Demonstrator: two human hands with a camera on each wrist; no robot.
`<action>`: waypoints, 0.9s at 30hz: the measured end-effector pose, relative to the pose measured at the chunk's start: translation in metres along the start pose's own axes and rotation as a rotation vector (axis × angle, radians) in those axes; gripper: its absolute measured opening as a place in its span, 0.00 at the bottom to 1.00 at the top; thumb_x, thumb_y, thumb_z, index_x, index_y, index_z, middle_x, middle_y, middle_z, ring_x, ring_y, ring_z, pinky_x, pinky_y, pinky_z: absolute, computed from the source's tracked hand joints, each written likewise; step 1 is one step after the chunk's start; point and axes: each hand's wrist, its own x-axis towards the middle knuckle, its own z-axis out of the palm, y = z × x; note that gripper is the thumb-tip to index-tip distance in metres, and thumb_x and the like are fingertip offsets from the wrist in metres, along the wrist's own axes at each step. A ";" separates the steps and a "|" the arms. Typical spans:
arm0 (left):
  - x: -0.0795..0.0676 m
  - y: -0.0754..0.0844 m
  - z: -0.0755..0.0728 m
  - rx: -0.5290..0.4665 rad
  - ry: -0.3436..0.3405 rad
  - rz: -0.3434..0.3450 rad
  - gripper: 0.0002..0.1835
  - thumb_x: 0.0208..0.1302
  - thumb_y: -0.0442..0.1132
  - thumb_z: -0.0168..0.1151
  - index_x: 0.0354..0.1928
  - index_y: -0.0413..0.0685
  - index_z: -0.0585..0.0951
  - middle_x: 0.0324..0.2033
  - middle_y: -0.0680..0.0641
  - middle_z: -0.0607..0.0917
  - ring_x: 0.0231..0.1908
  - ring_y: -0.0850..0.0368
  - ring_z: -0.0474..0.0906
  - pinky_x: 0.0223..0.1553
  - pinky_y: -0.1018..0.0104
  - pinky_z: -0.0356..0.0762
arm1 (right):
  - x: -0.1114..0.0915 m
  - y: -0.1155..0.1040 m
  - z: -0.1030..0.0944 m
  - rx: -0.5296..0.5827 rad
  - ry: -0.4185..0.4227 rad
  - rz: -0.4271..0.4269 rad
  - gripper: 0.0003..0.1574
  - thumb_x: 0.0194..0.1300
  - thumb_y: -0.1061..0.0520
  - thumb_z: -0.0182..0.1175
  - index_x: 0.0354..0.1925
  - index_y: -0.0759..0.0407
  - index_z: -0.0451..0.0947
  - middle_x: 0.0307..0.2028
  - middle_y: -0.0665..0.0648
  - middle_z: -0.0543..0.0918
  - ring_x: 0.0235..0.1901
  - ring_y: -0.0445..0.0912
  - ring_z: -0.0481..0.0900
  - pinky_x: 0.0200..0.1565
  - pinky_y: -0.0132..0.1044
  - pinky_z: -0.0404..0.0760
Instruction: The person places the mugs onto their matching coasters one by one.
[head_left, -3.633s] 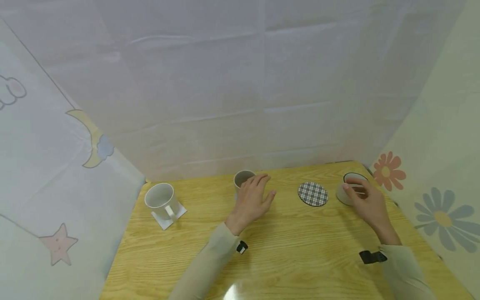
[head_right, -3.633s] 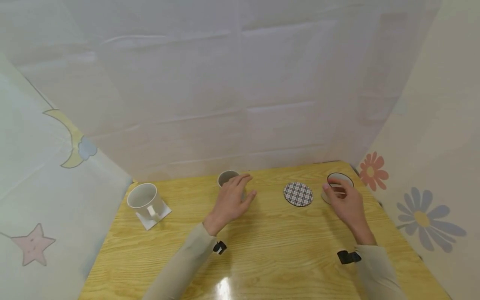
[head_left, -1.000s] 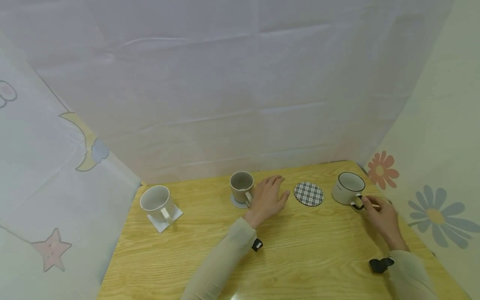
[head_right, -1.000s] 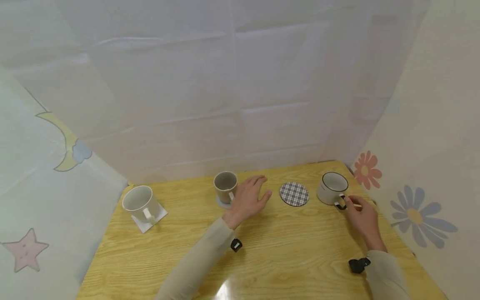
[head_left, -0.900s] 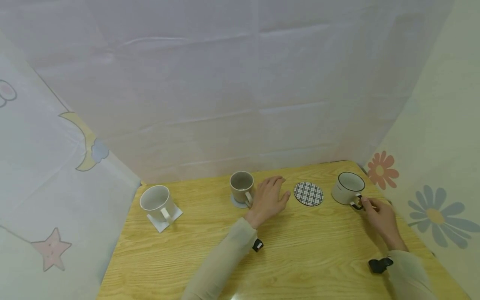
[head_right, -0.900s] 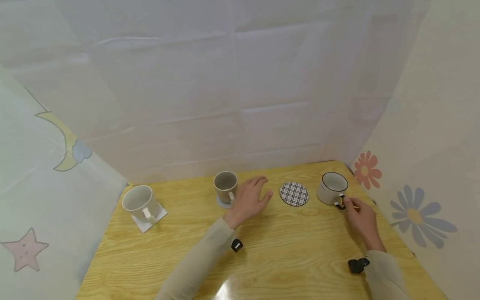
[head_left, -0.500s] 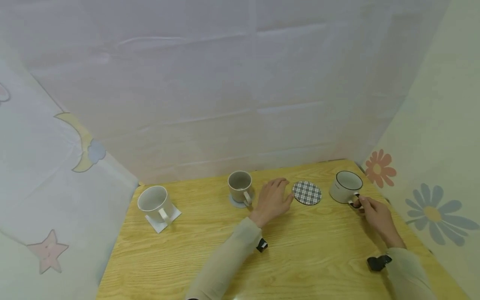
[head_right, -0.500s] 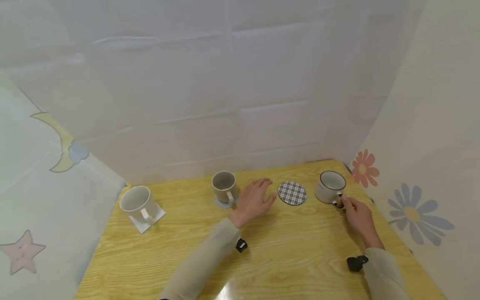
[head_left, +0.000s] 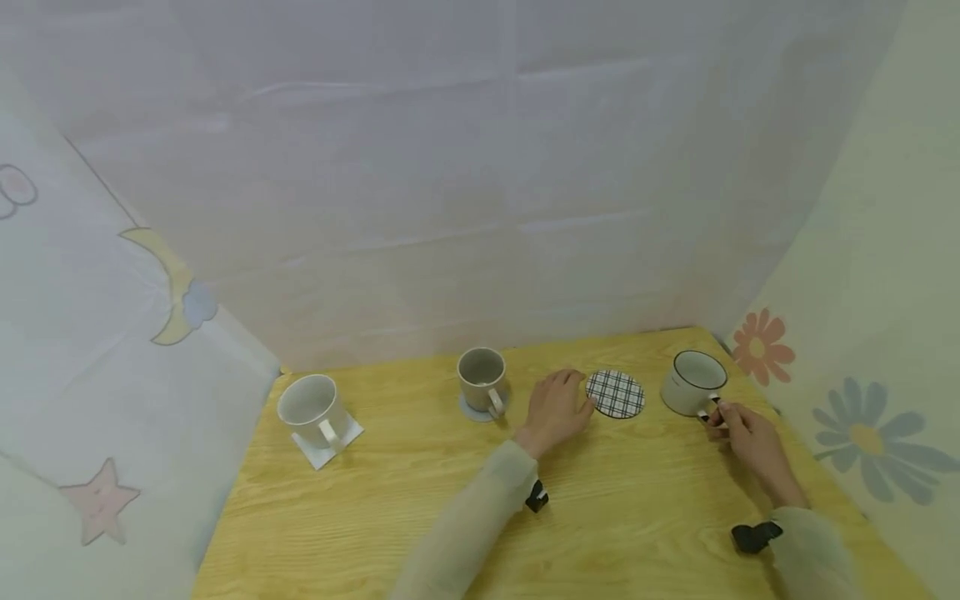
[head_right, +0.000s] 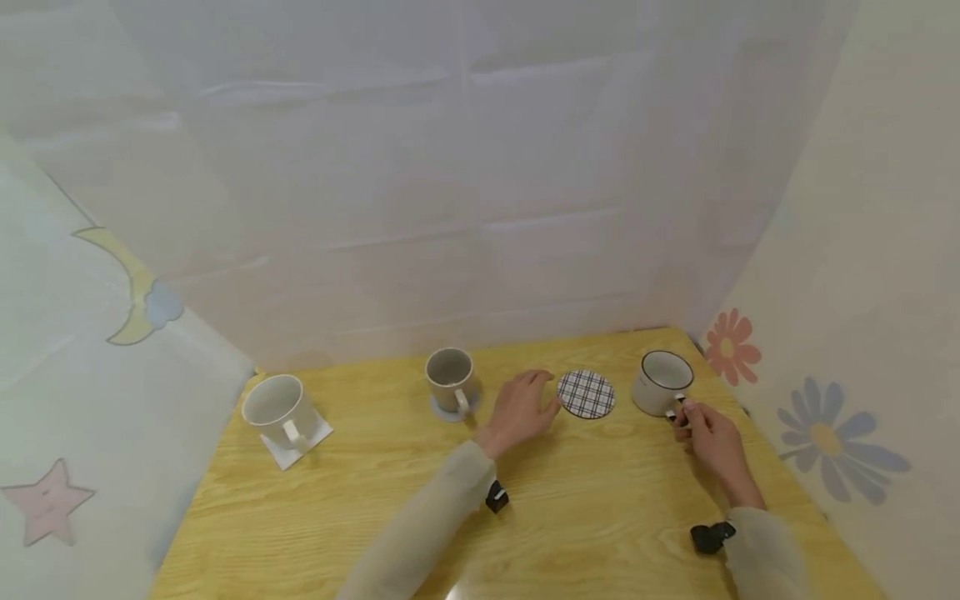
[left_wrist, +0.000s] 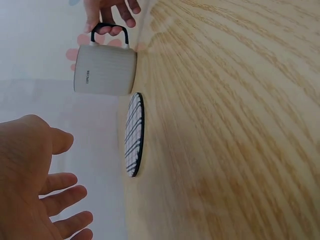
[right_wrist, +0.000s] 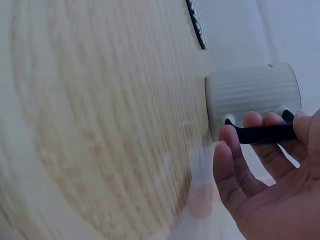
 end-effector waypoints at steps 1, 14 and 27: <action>0.000 0.000 0.003 -0.001 -0.004 -0.002 0.27 0.81 0.58 0.56 0.73 0.54 0.77 0.70 0.51 0.80 0.71 0.53 0.76 0.70 0.54 0.78 | -0.001 0.000 0.001 0.011 -0.004 0.005 0.39 0.88 0.38 0.36 0.52 0.71 0.77 0.47 0.72 0.87 0.36 0.39 0.87 0.33 0.36 0.86; 0.009 0.010 0.021 0.028 -0.015 -0.018 0.31 0.80 0.58 0.57 0.76 0.51 0.73 0.72 0.52 0.78 0.73 0.56 0.73 0.72 0.58 0.75 | -0.006 -0.001 0.003 0.006 0.014 -0.002 0.40 0.88 0.37 0.34 0.52 0.70 0.76 0.47 0.72 0.85 0.36 0.44 0.87 0.32 0.37 0.86; 0.017 0.008 0.030 0.007 -0.036 -0.034 0.33 0.81 0.58 0.55 0.79 0.50 0.70 0.77 0.49 0.73 0.79 0.51 0.66 0.78 0.54 0.68 | -0.002 -0.002 0.007 0.005 0.033 0.003 0.40 0.87 0.36 0.35 0.52 0.68 0.76 0.46 0.72 0.85 0.35 0.42 0.86 0.32 0.36 0.86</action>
